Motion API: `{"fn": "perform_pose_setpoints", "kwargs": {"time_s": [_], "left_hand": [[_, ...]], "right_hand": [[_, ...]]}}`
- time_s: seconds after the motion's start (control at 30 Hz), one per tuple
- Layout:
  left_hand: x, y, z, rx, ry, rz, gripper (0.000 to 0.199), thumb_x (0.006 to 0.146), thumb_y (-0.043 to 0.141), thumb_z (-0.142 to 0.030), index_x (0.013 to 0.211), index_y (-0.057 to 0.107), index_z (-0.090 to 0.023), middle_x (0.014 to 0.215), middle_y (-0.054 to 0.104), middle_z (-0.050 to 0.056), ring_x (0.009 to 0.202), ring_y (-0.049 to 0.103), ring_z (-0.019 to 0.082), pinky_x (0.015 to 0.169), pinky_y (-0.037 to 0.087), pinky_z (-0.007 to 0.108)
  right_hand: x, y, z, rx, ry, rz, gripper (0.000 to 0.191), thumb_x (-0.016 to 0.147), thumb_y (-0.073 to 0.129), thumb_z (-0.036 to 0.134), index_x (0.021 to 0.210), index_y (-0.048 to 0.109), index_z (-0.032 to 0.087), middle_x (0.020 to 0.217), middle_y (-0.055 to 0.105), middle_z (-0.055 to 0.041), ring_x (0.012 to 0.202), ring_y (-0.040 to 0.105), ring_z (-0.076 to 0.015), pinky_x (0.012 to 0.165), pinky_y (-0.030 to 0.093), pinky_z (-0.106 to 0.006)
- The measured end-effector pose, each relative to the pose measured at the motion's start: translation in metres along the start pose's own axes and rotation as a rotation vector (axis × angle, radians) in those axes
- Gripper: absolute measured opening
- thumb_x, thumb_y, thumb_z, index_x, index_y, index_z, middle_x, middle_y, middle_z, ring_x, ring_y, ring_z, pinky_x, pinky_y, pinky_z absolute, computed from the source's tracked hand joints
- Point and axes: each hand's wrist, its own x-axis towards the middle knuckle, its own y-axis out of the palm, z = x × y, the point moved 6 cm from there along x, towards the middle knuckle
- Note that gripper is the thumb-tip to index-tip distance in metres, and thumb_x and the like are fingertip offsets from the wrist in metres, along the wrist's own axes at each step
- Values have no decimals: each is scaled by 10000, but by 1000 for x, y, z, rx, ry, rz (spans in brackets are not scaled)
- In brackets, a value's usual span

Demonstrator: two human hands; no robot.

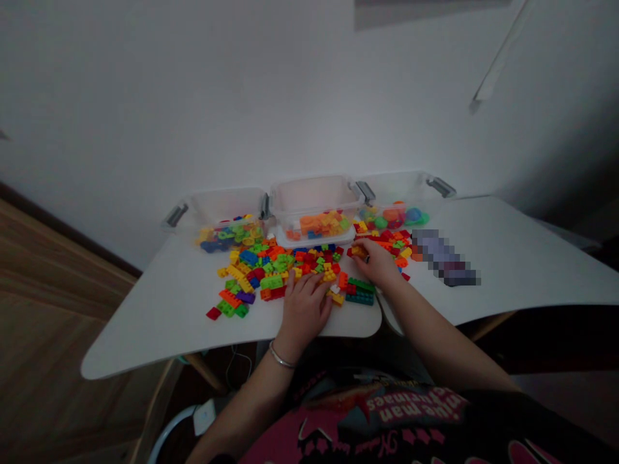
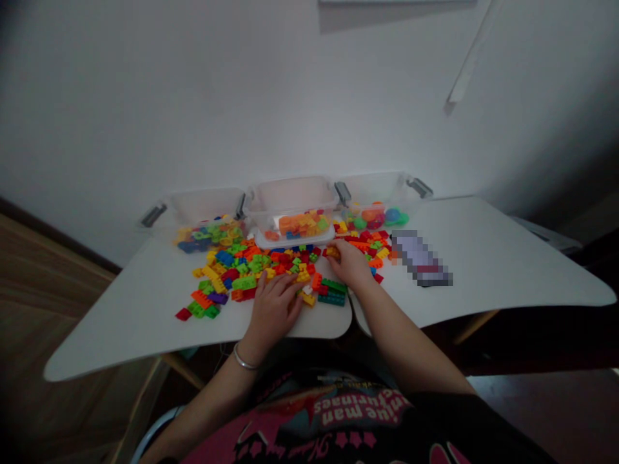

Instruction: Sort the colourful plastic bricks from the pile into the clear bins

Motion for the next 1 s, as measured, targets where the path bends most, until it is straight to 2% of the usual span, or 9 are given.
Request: {"fn": "perform_pose_setpoints", "kwargs": {"time_s": [0.17, 0.33, 0.4, 0.57, 0.63, 0.77, 0.87, 1.0], "left_hand": [[0, 0, 0, 1, -8, 0, 302, 893, 581, -258, 1181, 667, -288, 1228, 675, 39, 1161, 586, 249, 1183, 218, 585], [0, 0, 0, -3, -9, 1, 292, 902, 569, -262, 1177, 667, -280, 1236, 673, 38, 1166, 585, 249, 1186, 208, 586], [0, 0, 1, -3, -11, -1, 291, 902, 570, -262, 1176, 667, -281, 1235, 674, 37, 1164, 587, 248, 1186, 208, 588], [0, -1, 0, -4, -13, -11, 272, 901, 572, -259, 1151, 678, -273, 1223, 681, 43, 1155, 592, 250, 1187, 209, 586], [0, -1, 0, -6, -12, -8, 275, 904, 570, -260, 1156, 679, -277, 1222, 682, 40, 1152, 595, 251, 1187, 207, 587], [0, -1, 0, -7, -13, -6, 278, 906, 568, -266, 1160, 681, -275, 1229, 681, 37, 1156, 594, 257, 1182, 211, 597], [0, -1, 1, -5, -13, -2, 278, 900, 576, -267, 1157, 681, -265, 1234, 678, 40, 1163, 591, 260, 1181, 215, 599], [0, 0, 2, -5, -13, -1, 286, 896, 582, -262, 1165, 677, -270, 1238, 677, 36, 1168, 590, 256, 1186, 210, 601]], "right_hand": [[5, 5, 4, -29, 14, 63, 154, 753, 659, 200, 906, 646, 211, 919, 707, -56, 860, 655, -224, 777, 521, -357], [4, 2, 1, 80, 75, 35, 207, 780, 682, 260, 983, 653, 233, 980, 718, -41, 872, 667, -225, 799, 528, -386], [5, -6, 0, 137, 88, -37, 258, 780, 682, 253, 1036, 652, 232, 1032, 717, -52, 907, 667, -229, 839, 529, -407], [16, -45, 4, 277, 46, -370, 259, 782, 670, 302, 1023, 642, 212, 1086, 682, -97, 1013, 644, -250, 879, 537, -428], [28, -57, 7, 399, 26, -436, 280, 787, 663, 345, 1035, 611, 225, 1105, 670, -87, 1011, 650, -234, 855, 554, -409], [66, -74, 18, 573, -77, -455, 310, 797, 661, 392, 1030, 523, 243, 1034, 669, -44, 957, 662, -185, 829, 563, -367], [93, -79, 24, 560, -117, -474, 330, 796, 668, 402, 1030, 492, 252, 1017, 643, -22, 859, 648, -150, 758, 556, -319], [116, -71, 25, 466, -67, -510, 323, 768, 694, 372, 1009, 521, 245, 1000, 618, -9, 775, 604, -136, 718, 535, -309]]}}
